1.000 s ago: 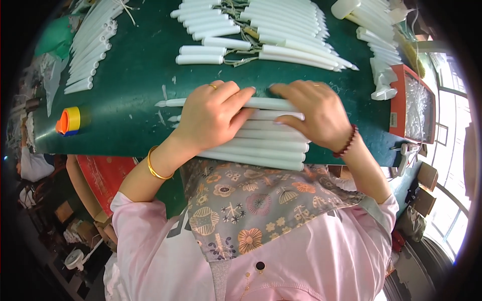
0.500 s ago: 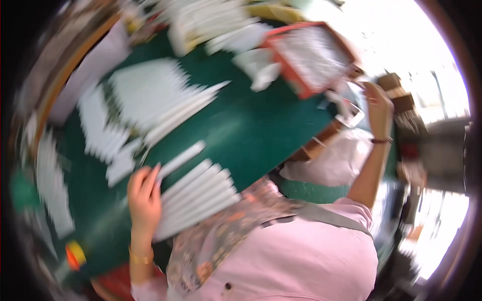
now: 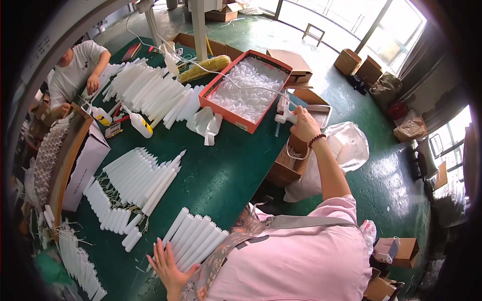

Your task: Assembling plastic tube components on a factory production line using adhesive.

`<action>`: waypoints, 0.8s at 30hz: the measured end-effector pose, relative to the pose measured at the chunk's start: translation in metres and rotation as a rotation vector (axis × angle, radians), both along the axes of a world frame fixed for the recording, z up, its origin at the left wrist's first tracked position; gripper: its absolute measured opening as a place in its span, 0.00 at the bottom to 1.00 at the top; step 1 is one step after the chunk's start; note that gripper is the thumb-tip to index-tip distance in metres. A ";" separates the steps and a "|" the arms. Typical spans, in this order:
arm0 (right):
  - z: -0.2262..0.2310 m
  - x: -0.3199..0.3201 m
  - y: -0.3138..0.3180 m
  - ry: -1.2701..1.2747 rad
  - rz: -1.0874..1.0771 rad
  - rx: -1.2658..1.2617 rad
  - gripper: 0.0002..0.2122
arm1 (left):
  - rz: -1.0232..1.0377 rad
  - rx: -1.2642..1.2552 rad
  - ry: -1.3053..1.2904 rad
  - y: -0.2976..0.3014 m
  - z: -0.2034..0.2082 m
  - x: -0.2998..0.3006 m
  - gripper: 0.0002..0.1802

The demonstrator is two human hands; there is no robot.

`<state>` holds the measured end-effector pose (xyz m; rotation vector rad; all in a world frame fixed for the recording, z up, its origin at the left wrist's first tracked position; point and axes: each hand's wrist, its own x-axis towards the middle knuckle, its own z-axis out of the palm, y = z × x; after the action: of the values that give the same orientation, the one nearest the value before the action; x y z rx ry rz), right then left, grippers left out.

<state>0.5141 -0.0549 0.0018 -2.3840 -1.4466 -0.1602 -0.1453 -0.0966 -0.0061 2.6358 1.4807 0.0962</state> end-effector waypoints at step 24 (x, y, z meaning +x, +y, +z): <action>0.229 -0.258 0.486 -0.016 0.846 -0.014 0.24 | 0.264 0.263 -0.091 -0.036 0.000 -0.003 0.58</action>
<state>0.2556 0.4312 0.2310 -1.5832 -2.3051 0.0478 -0.1484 -0.1326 -0.0064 2.5634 1.8909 0.4574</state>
